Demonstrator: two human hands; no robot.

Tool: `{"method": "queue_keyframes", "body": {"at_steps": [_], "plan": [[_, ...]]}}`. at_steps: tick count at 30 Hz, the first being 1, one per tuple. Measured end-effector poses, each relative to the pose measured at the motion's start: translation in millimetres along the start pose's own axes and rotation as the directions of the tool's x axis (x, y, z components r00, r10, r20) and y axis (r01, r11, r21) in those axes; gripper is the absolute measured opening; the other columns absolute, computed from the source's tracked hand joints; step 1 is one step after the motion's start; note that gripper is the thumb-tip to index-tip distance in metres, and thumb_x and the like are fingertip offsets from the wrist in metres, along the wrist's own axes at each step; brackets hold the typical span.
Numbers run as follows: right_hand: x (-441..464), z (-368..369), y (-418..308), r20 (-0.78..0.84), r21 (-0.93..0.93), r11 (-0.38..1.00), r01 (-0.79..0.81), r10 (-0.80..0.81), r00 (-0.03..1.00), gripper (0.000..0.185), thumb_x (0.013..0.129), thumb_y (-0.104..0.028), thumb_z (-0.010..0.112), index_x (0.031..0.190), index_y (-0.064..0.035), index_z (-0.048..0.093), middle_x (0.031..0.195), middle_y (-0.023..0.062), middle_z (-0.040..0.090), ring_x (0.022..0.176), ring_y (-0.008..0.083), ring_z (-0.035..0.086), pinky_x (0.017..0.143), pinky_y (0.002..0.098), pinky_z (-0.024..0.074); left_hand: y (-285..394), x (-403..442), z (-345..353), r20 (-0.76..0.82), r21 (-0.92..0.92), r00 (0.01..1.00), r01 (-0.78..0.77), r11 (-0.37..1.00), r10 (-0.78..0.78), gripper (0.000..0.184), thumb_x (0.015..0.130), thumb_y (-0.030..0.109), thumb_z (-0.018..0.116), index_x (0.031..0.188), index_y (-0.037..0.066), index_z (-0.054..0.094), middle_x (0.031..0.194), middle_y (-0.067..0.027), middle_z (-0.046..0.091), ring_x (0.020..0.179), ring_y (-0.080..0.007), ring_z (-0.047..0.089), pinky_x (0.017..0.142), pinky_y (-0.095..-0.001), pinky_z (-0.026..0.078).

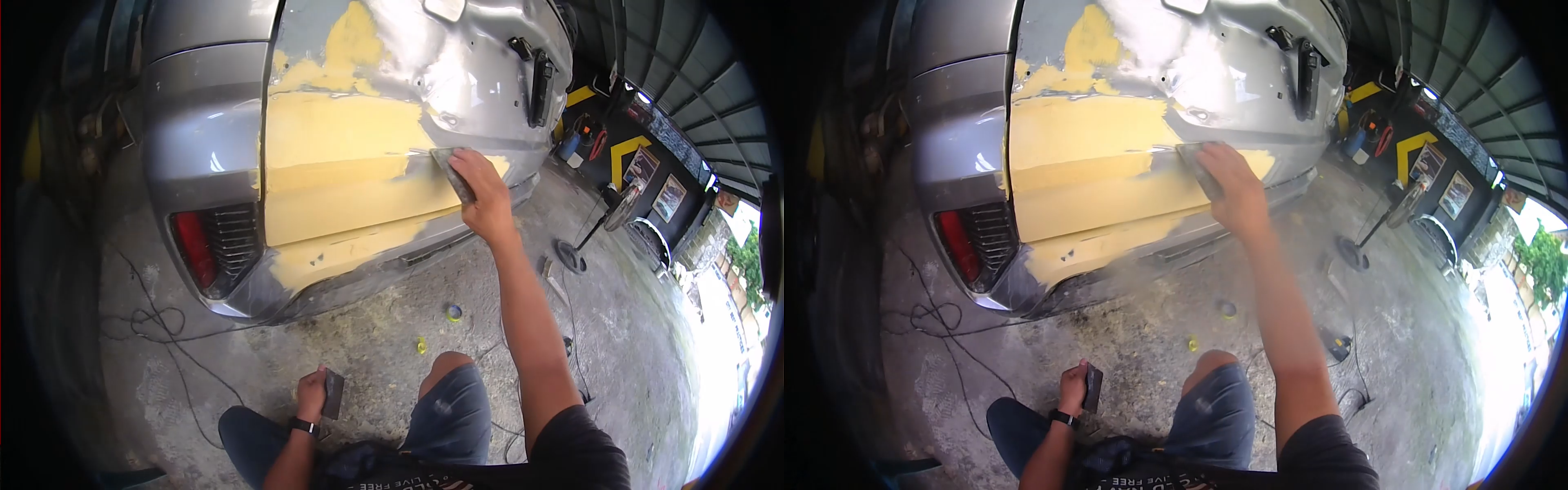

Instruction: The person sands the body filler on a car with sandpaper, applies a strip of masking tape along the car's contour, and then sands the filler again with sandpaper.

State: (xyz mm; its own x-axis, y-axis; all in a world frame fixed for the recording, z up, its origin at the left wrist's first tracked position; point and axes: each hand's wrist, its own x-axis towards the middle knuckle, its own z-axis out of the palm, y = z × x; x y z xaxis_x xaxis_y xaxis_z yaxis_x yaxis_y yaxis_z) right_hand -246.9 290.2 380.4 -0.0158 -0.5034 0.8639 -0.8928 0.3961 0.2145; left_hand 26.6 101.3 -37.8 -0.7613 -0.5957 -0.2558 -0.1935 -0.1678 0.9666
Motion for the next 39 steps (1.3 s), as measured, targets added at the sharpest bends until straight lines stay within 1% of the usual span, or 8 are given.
{"method": "queue_keyframes", "body": {"at_steps": [4,8,11,13,19,29,31,39], "plan": [[17,1,-8,0.029,0.099,0.994,0.033,-0.036,0.999,0.059,0.067,0.016,0.065,0.121,-0.0077,0.068,0.128,0.0121,0.067,0.126,0.0345,0.059,0.106,0.0428,0.0495,6,-3,3,0.04,-0.024,0.999,0.027,0.999,-0.026,0.052,0.104,0.036,0.06,0.066,0.002,0.053,0.063,0.0042,0.045,0.063,-0.0083,0.038,0.058,-0.0331,0.037],[20,2,0,0.062,0.03,0.997,0.07,-0.072,0.995,0.055,0.067,0.014,0.066,0.119,-0.0064,0.067,0.126,0.012,0.067,0.124,0.035,0.06,0.104,0.0423,0.05,17,-7,4,0.025,-0.037,1.0,-0.017,0.999,0.017,0.052,0.104,0.036,0.06,0.066,0.002,0.053,0.063,0.0042,0.046,0.063,-0.0083,0.039,0.058,-0.033,0.037],[31,2,-9,0.042,0.08,0.992,0.101,-0.105,0.994,0.042,0.078,0.008,0.066,0.118,-0.0037,0.066,0.126,0.0162,0.067,0.119,0.0397,0.062,0.103,0.0448,0.0487,15,-6,7,0.025,0.0,1.0,0.002,1.0,-0.002,0.051,0.104,0.036,0.06,0.066,0.001,0.054,0.062,0.004,0.046,0.063,-0.0085,0.039,0.058,-0.0332,0.037],[36,3,-14,0.001,0.052,0.99,0.129,-0.129,0.992,0.051,0.069,0.013,0.066,0.117,-0.0052,0.067,0.123,0.0115,0.067,0.12,0.0341,0.062,0.099,0.043,0.0507,10,-3,7,0.036,-0.01,0.999,0.007,1.0,-0.007,0.05,0.103,0.035,0.061,0.067,0.0,0.056,0.062,0.0033,0.046,0.063,-0.0088,0.039,0.058,-0.0336,0.038],[33,1,-28,0.065,-0.003,0.999,0.047,-0.047,0.997,0.047,0.077,0.009,0.066,0.122,-0.0041,0.064,0.126,0.0169,0.067,0.119,0.0389,0.063,0.099,0.0435,0.0517,-2,6,6,-0.007,0.049,1.0,-0.002,0.999,0.002,0.051,0.102,0.037,0.063,0.068,-0.001,0.057,0.061,0.0024,0.045,0.063,-0.0096,0.039,0.058,-0.0347,0.038],[44,7,-46,0.026,-0.013,1.0,-0.024,0.025,0.999,0.051,0.075,0.013,0.06,0.123,-0.0039,0.063,0.125,0.0172,0.066,0.118,0.0388,0.062,0.097,0.0443,0.0519,1,7,6,0.034,0.037,0.999,0.007,0.999,-0.009,0.051,0.104,0.036,0.06,0.07,-0.001,0.057,0.062,0.0018,0.048,0.063,-0.0098,0.041,0.059,-0.0342,0.039],[45,8,-48,0.0,-0.081,0.996,0.023,-0.023,1.0,0.051,0.071,0.013,0.063,0.119,-0.0071,0.063,0.121,0.0101,0.067,0.114,0.034,0.063,0.089,0.0437,0.054,3,6,4,0.052,0.02,0.998,0.029,0.999,-0.03,0.051,0.104,0.036,0.06,0.07,-0.001,0.057,0.063,0.0024,0.048,0.063,-0.0094,0.041,0.059,-0.0338,0.039],[49,0,-50,0.048,-0.058,0.998,-0.02,0.023,0.999,0.045,0.076,0.009,0.064,0.118,-0.0076,0.062,0.117,0.0086,0.068,0.11,0.0334,0.063,0.086,0.044,0.0542,-16,17,9,0.09,-0.083,0.996,0.035,0.996,-0.027,0.049,0.104,0.034,0.059,0.067,0.001,0.056,0.063,0.0034,0.048,0.062,-0.0088,0.039,0.058,-0.033,0.037]]}}
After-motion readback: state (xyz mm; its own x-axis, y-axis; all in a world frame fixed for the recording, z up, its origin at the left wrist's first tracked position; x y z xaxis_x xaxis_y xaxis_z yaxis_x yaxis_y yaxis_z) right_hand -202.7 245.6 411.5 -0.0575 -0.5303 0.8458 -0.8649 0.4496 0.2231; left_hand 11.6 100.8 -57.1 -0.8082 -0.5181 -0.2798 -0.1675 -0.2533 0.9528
